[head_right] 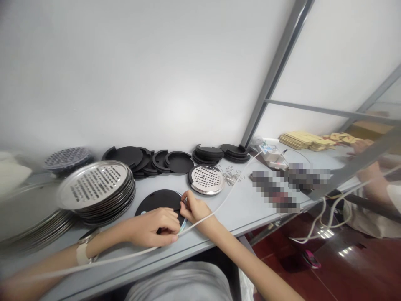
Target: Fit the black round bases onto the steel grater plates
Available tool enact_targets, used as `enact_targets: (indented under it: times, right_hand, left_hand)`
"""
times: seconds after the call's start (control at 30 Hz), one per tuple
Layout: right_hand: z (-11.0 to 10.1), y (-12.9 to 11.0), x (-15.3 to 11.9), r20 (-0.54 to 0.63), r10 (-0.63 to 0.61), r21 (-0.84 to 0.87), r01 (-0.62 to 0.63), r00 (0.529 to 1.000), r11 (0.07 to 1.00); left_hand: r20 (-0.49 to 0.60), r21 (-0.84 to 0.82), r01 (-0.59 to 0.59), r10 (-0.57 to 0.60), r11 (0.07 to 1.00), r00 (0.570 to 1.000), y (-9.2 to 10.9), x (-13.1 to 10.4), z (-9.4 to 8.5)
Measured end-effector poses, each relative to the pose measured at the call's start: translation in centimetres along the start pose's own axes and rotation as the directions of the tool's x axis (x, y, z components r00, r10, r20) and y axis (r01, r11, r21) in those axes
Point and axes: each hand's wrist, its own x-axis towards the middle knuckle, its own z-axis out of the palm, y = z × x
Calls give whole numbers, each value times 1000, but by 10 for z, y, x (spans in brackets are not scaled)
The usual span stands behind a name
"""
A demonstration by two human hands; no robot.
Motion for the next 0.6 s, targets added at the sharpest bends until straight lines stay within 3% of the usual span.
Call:
enact_targets:
  times: [0.37,0.6]
  right_hand:
    - [-1,-8,1,1,50,-118,-50,999,992]
    - [2,-2,-2,-72,-63,-233,45,995,971]
  left_hand:
    - [8,0,5,-5,1000,1000,1,0,-1]
    - [6,10,2,-2,1000,1000,0,0,0]
